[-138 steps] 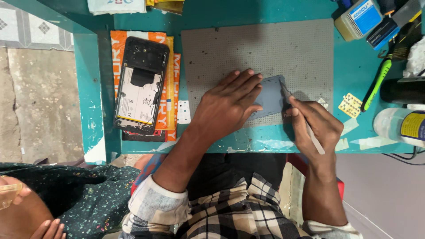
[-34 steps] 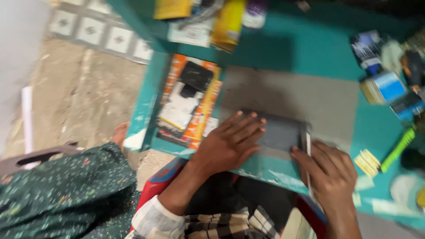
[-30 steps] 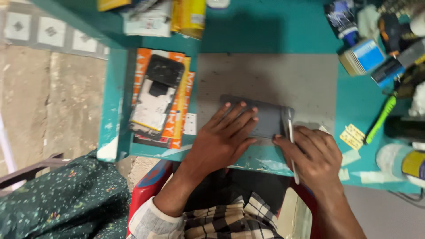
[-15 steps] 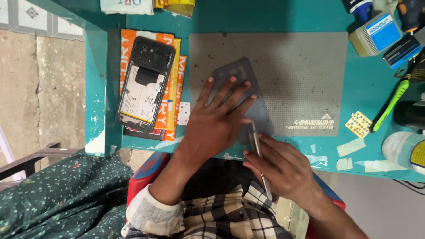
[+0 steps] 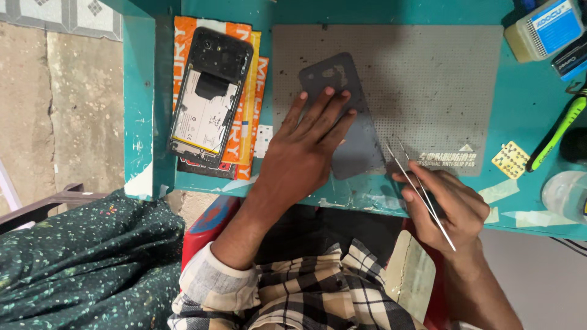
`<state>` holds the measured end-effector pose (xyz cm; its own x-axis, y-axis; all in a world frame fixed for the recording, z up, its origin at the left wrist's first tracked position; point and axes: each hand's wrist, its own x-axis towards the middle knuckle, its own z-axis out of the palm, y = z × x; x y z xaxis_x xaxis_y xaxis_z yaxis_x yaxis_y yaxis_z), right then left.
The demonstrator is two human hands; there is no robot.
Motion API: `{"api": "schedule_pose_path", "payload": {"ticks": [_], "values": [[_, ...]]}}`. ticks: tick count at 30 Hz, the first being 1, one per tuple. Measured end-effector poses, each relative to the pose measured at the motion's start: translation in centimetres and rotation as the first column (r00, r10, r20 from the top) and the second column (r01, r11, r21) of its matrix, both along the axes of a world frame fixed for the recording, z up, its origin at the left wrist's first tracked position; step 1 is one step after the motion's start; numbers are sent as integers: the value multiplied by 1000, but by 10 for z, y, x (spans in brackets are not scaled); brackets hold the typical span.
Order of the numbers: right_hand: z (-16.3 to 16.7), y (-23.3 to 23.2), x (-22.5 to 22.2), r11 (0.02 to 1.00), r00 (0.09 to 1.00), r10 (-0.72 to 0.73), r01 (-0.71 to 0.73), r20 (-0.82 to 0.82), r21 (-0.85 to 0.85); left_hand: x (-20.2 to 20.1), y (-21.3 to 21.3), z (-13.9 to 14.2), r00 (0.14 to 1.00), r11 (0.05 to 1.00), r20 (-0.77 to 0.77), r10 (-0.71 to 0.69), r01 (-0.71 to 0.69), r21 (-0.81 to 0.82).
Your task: The person scrapes residue from a gray phone back cover using a white plastic tool. They then pick up a black phone chassis, use a metal spudger to pry along the edges, and insert a SIM card into the tray slot.
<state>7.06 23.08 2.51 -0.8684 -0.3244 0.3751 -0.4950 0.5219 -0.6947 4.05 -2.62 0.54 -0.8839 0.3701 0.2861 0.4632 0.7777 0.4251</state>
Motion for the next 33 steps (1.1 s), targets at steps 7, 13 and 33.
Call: {"api": "schedule_pose_path", "payload": {"ticks": [7,13,33], "values": [[1,-7,8,983,991,-131,126,32,136,0,-3,-2,1000,1000,-8,3,-2,13],[-9,-3,17,984,993,-103,110,-57,141,2,-3,-2,1000,998,21,4,-5,67],[-6,-18,11,983,994,82,-68,-74,170,0,-6,-7,1000,1000,6,-9,9,-13]]}}
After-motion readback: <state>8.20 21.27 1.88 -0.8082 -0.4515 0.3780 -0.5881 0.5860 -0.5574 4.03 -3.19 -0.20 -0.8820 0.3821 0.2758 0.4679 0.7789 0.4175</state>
